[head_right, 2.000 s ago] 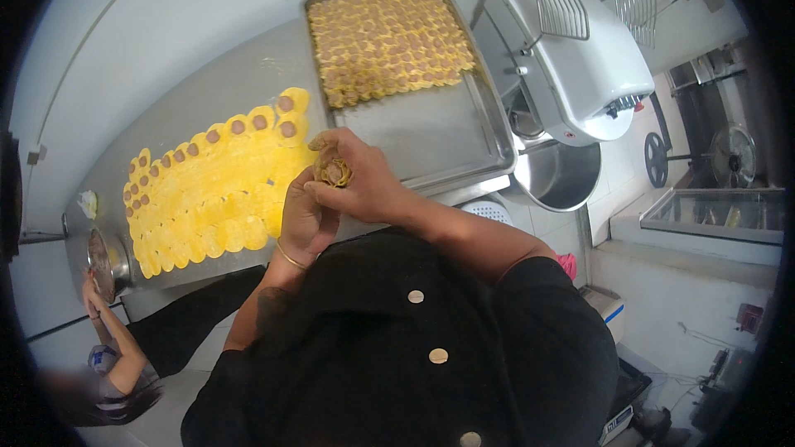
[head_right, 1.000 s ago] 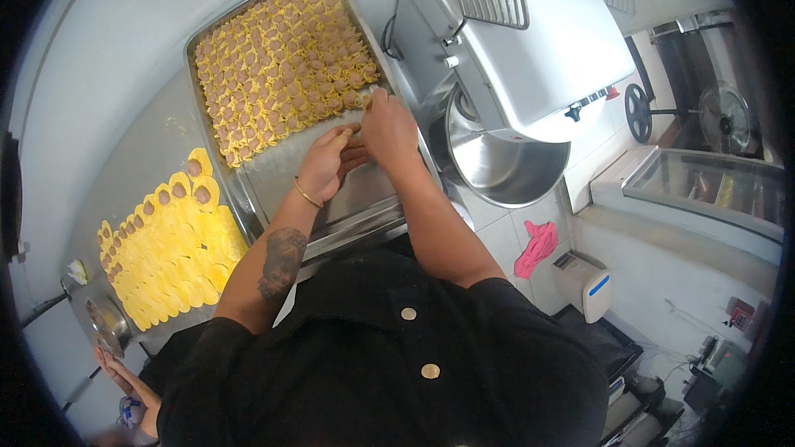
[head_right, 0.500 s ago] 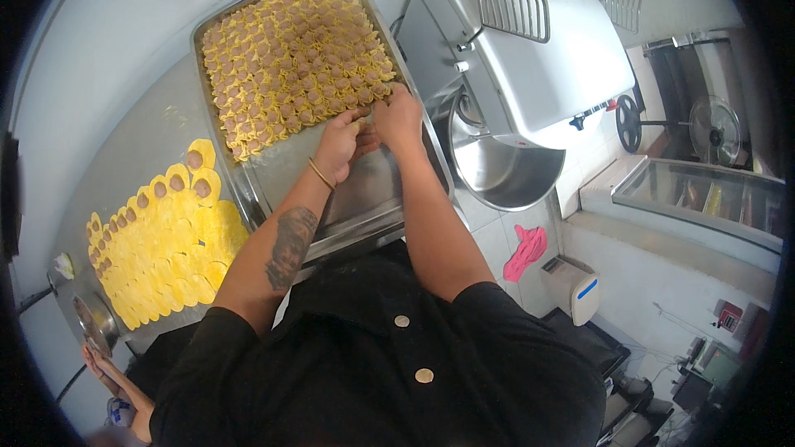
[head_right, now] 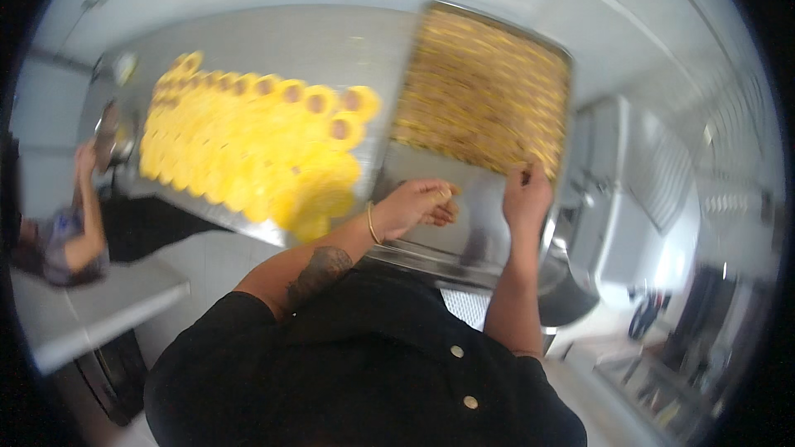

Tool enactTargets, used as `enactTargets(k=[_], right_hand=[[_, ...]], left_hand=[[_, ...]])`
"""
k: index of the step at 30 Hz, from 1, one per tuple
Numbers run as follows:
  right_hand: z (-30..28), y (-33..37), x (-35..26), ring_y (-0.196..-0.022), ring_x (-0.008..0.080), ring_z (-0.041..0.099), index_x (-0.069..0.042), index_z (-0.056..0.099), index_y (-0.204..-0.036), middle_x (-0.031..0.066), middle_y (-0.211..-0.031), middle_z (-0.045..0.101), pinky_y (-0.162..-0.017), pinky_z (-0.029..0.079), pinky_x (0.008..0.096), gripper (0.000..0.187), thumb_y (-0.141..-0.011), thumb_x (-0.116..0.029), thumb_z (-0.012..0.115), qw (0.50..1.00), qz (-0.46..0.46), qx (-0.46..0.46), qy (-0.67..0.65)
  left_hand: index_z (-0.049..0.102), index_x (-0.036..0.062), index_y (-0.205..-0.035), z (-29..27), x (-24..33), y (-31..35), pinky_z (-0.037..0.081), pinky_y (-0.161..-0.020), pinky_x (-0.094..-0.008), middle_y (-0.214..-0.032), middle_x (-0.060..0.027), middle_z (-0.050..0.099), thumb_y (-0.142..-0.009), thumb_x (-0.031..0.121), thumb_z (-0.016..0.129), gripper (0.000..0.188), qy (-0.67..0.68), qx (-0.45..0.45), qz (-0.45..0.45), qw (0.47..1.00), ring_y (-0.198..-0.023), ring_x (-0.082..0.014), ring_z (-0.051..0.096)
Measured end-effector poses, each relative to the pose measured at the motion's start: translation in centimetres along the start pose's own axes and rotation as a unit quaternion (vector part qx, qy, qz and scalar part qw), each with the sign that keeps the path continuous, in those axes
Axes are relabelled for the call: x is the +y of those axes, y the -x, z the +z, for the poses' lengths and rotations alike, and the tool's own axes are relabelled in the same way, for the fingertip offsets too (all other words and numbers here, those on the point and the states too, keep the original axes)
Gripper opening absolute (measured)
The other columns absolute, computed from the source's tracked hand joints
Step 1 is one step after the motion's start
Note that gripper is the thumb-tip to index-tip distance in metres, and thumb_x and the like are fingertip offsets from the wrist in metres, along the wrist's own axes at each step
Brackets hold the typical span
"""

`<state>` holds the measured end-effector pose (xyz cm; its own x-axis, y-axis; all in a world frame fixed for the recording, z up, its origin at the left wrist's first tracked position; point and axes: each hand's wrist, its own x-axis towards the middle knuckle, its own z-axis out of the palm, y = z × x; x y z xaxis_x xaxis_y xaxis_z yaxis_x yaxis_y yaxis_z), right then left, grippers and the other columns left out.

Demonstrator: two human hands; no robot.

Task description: The person repeatedly picks a small brown filling ball and a yellow pasta wrapper from a stainless steel table, folds the wrapper around the filling to form a ravioli, and places the finished piece onto a metal baking tray. Another person is visible in the background preparing filling.

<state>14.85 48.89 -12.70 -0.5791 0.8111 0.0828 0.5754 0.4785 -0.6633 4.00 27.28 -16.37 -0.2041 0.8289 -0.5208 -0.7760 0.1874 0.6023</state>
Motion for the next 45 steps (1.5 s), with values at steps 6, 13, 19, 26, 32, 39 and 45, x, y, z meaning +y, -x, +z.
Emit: enactTargets(k=[6, 13, 19, 26, 32, 39, 45], right_hand=[[12.5, -4.6, -18.8, -0.099, 0.04, 0.067, -0.002, 0.069, -0.117, 0.0217, -0.105, 0.071, -0.088, 0.052, 0.045, 0.025, -0.095, -0.007, 0.059, 0.942, -0.291, -0.124, -0.117], [36.8, -2.6, -41.4, -0.104, 0.0394, 0.067, -0.007, 0.07, -0.127, 0.0203, -0.111, 0.072, -0.093, 0.053, 0.0444, 0.044, -0.091, 0.004, 0.049, 0.833, -0.454, -0.315, -0.019], [53.4, 0.4, -54.6, -0.12, 0.0356, 0.061, -0.017, 0.064, -0.14, 0.0169, -0.124, 0.065, -0.1, 0.051, 0.0444, 0.055, -0.09, 0.001, 0.049, 0.788, -0.485, -0.356, 0.129], [53.9, -4.2, -52.3, -0.115, 0.0326, 0.063, -0.013, 0.073, -0.118, 0.016, -0.118, 0.067, -0.097, 0.053, 0.0454, 0.03, -0.094, -0.018, 0.055, 0.757, -0.525, -0.251, 0.297], [42.6, -8.9, -39.1, -0.11, 0.0301, 0.062, -0.008, 0.072, -0.109, 0.011, -0.112, 0.068, -0.093, 0.049, 0.0445, 0.024, -0.094, -0.018, 0.056, 0.793, -0.376, -0.17, 0.447], [39.0, -9.0, -35.1, -0.11, 0.0262, 0.061, -0.01, 0.07, -0.114, 0.0087, -0.108, 0.068, -0.094, 0.045, 0.0415, 0.025, -0.093, -0.021, 0.059, 0.835, -0.373, -0.086, 0.394], [36.0, -5.3, -36.2, -0.103, 0.0281, 0.064, -0.012, 0.07, -0.113, 0.0095, -0.1, 0.069, -0.089, 0.046, 0.043, 0.024, -0.091, -0.021, 0.061, 0.86, -0.37, -0.112, 0.334]], left_hand=[[0.056, -0.0005, -0.139, -8.9, 2.6, 12.6, 0.057, -0.093, -0.0333, -0.112, -0.0125, 0.069, -0.109, 0.025, 0.055, 0.039, 0.043, 0.125, 0.151, 0.98, -0.101, -0.0216, 0.071], [0.057, -0.0014, -0.137, -21.4, 4.2, 23.3, 0.056, -0.095, -0.0345, -0.113, -0.0123, 0.068, -0.11, 0.023, 0.053, 0.036, 0.132, 0.17, 0.205, 0.955, -0.106, -0.022, 0.069], [0.059, -0.0017, -0.135, -30.0, 7.1, 28.8, 0.054, -0.096, -0.0345, -0.114, -0.0102, 0.068, -0.109, 0.026, 0.056, 0.038, 0.118, 0.167, 0.246, 0.947, -0.105, -0.0198, 0.068], [0.064, -0.0021, -0.122, -35.8, 15.8, 29.8, 0.053, -0.089, -0.0301, -0.104, -0.0046, 0.068, -0.109, 0.026, 0.057, 0.032, 0.09, 0.192, 0.313, 0.926, -0.096, -0.0125, 0.065], [0.06, 0.0026, -0.127, -38.1, 27.5, 19.2, 0.054, -0.096, -0.0371, -0.113, -0.0111, 0.066, -0.106, 0.026, 0.058, 0.031, 0.195, 0.213, 0.36, 0.887, -0.103, -0.0255, 0.067], [0.057, 0.002, -0.132, -37.2, 30.1, 1.7, 0.056, -0.096, -0.0445, -0.12, -0.0156, 0.064, -0.104, 0.016, 0.055, 0.031, 0.235, 0.232, 0.166, 0.929, -0.111, -0.0308, 0.065], [0.062, -0.0007, -0.129, -36.4, 27.3, -2.2, 0.058, -0.093, -0.0373, -0.115, -0.0156, 0.069, -0.105, 0.008, 0.053, 0.027, 0.231, 0.094, 0.178, 0.952, -0.107, -0.0256, 0.069]])
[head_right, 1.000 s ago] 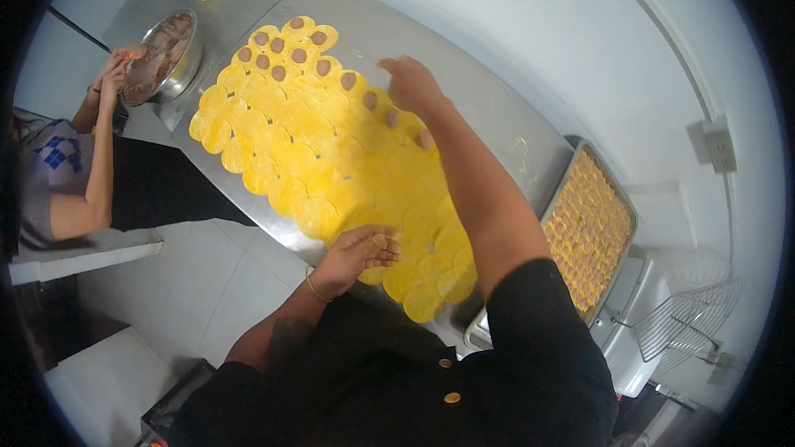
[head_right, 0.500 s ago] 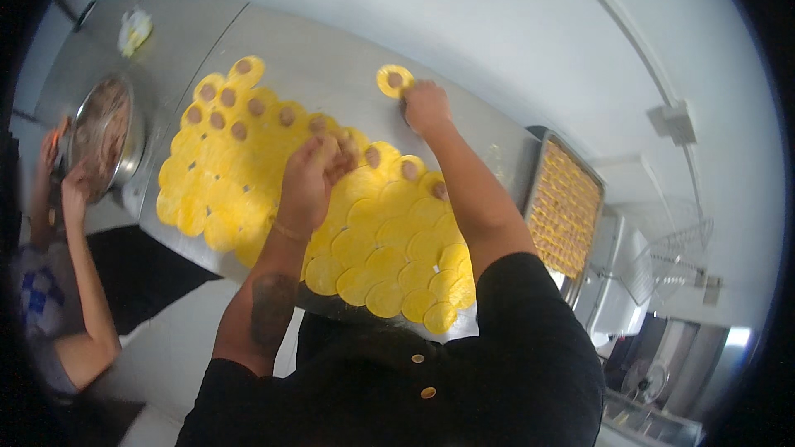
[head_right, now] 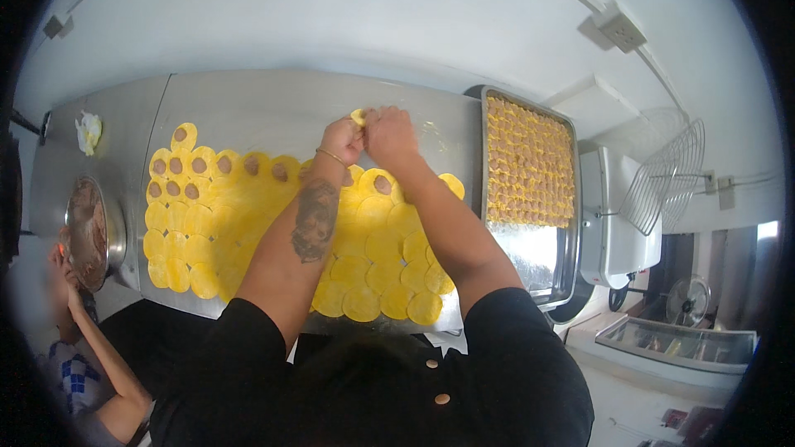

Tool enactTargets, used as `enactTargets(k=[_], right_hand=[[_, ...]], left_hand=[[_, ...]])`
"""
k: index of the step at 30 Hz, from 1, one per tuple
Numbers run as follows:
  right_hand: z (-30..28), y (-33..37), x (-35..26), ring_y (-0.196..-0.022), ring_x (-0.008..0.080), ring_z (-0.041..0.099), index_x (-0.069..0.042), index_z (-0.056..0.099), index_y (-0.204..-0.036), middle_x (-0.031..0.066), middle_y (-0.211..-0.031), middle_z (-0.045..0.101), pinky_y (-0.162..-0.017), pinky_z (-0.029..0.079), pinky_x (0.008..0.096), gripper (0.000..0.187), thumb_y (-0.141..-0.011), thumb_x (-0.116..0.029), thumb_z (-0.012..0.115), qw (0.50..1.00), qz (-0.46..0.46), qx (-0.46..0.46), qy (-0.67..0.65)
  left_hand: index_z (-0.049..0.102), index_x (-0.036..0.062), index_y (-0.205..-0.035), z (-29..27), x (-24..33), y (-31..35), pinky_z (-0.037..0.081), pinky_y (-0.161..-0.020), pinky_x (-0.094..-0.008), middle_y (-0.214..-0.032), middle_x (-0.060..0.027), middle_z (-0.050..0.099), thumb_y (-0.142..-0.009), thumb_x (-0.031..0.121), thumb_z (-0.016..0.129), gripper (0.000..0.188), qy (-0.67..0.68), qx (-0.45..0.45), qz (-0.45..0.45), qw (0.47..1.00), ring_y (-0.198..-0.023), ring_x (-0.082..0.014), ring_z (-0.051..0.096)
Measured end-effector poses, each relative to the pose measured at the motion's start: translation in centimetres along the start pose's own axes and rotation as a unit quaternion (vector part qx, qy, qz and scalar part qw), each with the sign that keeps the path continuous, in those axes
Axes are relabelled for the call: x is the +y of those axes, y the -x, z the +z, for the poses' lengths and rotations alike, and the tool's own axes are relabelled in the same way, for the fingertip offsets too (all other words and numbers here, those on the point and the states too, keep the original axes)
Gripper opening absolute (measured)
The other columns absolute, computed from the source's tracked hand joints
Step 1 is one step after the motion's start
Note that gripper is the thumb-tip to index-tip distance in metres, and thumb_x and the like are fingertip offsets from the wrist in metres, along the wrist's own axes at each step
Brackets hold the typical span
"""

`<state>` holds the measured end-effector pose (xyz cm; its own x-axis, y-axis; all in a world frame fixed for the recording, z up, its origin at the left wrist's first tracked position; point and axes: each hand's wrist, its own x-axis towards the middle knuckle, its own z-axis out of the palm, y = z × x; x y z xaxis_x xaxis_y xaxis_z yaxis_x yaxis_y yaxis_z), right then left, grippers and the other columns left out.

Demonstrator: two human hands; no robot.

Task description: The person repeatedly picks a small brown filling ball and a yellow pasta wrapper from a stainless steel table, folds the wrapper around the filling to form a ravioli, and places the finished piece onto a metal baking tray. Another person is visible in the background preparing filling.

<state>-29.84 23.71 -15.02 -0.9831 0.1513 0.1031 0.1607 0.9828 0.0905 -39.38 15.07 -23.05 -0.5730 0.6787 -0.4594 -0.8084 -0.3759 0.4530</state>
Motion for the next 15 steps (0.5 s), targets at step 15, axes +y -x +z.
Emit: enactTargets(k=[15], right_hand=[[-5.7, 17.6, 5.4, -0.069, 0.0063, 0.053, -0.001, 0.071, -0.125, -0.0024, -0.082, 0.063, -0.064, 0.046, 0.0243, 0.028, -0.102, -0.015, 0.064, 0.575, 0.162, 0.141, -0.79]], left_hand=[[0.062, -0.0013, -0.125, 14.0, -12.3, 18.8, 0.06, -0.083, -0.029, -0.107, -0.0068, 0.07, -0.107, 0.01, 0.056, 0.022, -0.079, 0.022, 0.229, 0.97, -0.092, -0.0159, 0.069]])
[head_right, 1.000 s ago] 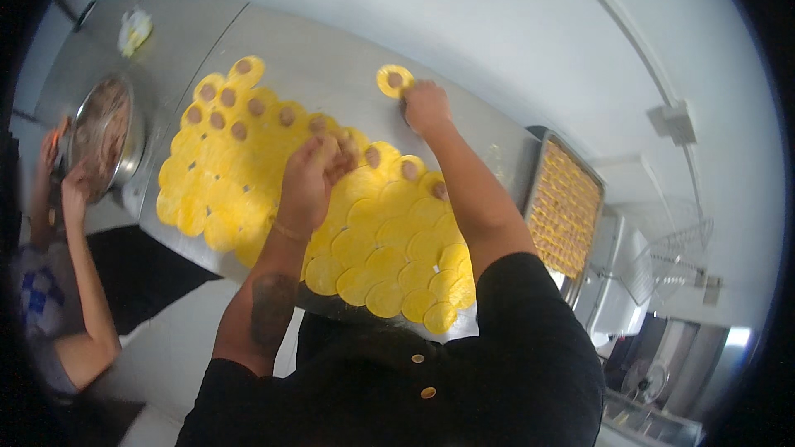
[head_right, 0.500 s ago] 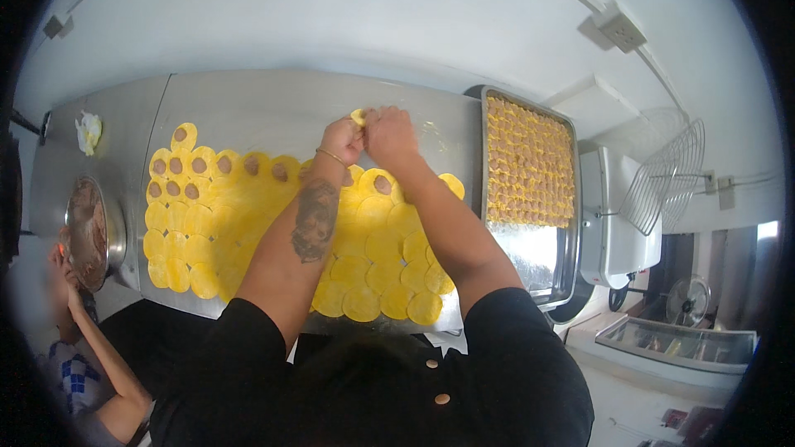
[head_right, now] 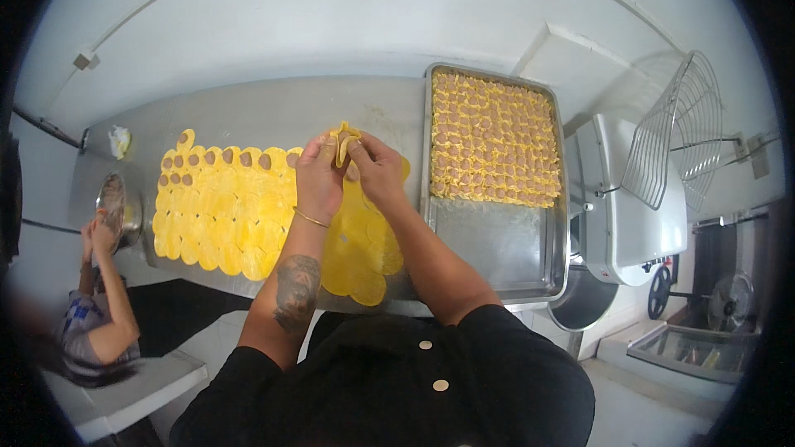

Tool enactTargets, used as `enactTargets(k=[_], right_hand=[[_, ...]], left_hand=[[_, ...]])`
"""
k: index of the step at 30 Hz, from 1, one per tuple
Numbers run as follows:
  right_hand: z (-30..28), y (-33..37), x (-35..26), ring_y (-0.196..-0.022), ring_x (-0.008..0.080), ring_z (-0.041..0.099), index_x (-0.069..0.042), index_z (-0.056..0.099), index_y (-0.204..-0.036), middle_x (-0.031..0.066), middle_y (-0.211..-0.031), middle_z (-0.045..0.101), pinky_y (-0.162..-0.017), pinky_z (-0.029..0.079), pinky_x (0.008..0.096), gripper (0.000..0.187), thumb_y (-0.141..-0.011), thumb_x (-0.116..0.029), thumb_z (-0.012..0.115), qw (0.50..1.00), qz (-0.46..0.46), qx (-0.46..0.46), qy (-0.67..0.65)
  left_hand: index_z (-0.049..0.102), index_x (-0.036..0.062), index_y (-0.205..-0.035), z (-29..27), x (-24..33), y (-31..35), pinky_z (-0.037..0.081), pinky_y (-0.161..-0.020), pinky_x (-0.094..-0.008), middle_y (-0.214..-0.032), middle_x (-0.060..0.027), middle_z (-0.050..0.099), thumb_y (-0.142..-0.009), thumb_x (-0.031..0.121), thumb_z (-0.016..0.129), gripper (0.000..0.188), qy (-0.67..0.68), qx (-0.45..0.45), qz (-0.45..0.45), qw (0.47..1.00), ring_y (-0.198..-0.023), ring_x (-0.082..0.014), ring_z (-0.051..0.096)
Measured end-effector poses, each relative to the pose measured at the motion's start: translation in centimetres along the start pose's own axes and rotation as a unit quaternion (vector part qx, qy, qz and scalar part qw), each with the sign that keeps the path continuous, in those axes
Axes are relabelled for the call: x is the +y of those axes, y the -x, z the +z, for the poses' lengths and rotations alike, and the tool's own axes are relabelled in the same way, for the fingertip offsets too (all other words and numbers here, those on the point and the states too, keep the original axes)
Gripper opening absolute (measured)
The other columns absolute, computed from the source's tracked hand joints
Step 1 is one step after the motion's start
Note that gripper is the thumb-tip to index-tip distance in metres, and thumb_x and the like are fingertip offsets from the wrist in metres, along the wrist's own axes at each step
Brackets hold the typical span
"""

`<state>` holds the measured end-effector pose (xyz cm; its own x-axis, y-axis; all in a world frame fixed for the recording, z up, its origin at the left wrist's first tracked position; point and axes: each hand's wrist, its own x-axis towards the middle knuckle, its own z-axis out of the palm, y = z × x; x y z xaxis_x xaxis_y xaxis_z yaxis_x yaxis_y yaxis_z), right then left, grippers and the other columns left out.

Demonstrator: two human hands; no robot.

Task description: The person repeatedly picks a small brown filling ball and a yellow pasta wrapper from a stainless steel table, folds the wrapper around the filling to form a ravioli, and places the finished piece onto a metal baking tray. Another person is visible in the background preparing filling.

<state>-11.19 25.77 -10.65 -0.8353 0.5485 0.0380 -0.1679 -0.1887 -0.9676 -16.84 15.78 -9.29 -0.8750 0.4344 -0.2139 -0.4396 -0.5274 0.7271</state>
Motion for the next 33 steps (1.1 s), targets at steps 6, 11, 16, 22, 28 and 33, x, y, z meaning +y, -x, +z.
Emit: enactTargets(k=[6, 11, 16, 22, 28, 33], right_hand=[[-7.8, 4.0, -6.2, -0.092, 0.0099, 0.065, 0.001, 0.069, -0.117, 0.0043, -0.101, 0.07, -0.078, 0.052, 0.028, 0.023, -0.099, -0.013, 0.068, 0.99, 0.067, -0.038, -0.115], [-10.8, 10.1, -9.5, -0.09, 0.0095, 0.062, 0.0, 0.068, -0.115, 0.0021, -0.1, 0.068, -0.08, 0.051, 0.0289, 0.019, -0.098, -0.01, 0.07, 0.986, -0.043, -0.129, -0.1], [-12.0, 13.2, -11.6, -0.089, 0.0091, 0.062, 0.0, 0.068, -0.111, 0.0009, -0.098, 0.067, -0.08, 0.05, 0.0272, 0.013, -0.101, -0.008, 0.066, 0.982, -0.143, -0.122, 0.014], [-9.9, 15.0, -14.2, -0.082, 0.0101, 0.062, -0.001, 0.067, -0.104, 0.001, -0.093, 0.066, -0.075, 0.05, 0.028, 0.009, -0.1, -0.009, 0.066, 0.977, -0.032, -0.116, -0.178], [-6.5, 17.9, -15.8, -0.079, 0.0127, 0.063, -0.002, 0.066, -0.108, 0.0048, -0.089, 0.067, -0.071, 0.051, 0.0281, 0.016, -0.095, -0.011, 0.072, 0.939, -0.262, -0.089, 0.207], [-3.3, 19.1, -16.1, -0.065, 0.0149, 0.059, -0.003, 0.069, -0.094, 0.0072, -0.075, 0.063, -0.061, 0.049, 0.0303, 0.013, -0.084, -0.006, 0.076, 0.927, -0.303, 0.001, 0.223]], left_hand=[[0.067, 0.0017, -0.116, 5.0, -2.6, 8.8, 0.059, -0.091, -0.0327, -0.114, -0.0045, 0.069, -0.104, 0.007, 0.062, 0.014, -0.071, -0.025, 0.092, 0.993, -0.103, -0.0189, 0.069], [0.068, 0.0028, -0.116, 7.8, -2.1, 14.5, 0.06, -0.089, -0.0314, -0.115, -0.0048, 0.069, -0.103, 0.004, 0.063, 0.015, -0.007, -0.066, 0.094, 0.993, -0.106, -0.0186, 0.069], [0.067, 0.0013, -0.114, 8.8, -1.3, 17.8, 0.061, -0.088, -0.0319, -0.116, -0.0067, 0.068, -0.102, 0.003, 0.063, 0.013, -0.079, -0.109, 0.069, 0.989, -0.108, -0.0192, 0.068], [0.065, -0.0001, -0.114, 8.5, 0.0, 19.3, 0.061, -0.092, -0.0352, -0.118, -0.0099, 0.068, -0.103, 0.004, 0.061, 0.012, -0.027, -0.21, 0.092, 0.973, -0.111, -0.0218, 0.068], [0.063, -0.0026, -0.122, 5.9, 2.9, 20.3, 0.059, -0.099, -0.0395, -0.127, -0.0154, 0.068, -0.103, 0.001, 0.06, 0.02, 0.009, -0.201, 0.082, 0.976, -0.114, -0.0255, 0.069], [0.062, -0.0014, -0.118, 4.1, 4.6, 21.0, 0.059, -0.101, -0.0396, -0.124, -0.0156, 0.068, -0.104, -0.002, 0.057, 0.015, -0.014, -0.231, 0.139, 0.963, -0.113, -0.0253, 0.069]])
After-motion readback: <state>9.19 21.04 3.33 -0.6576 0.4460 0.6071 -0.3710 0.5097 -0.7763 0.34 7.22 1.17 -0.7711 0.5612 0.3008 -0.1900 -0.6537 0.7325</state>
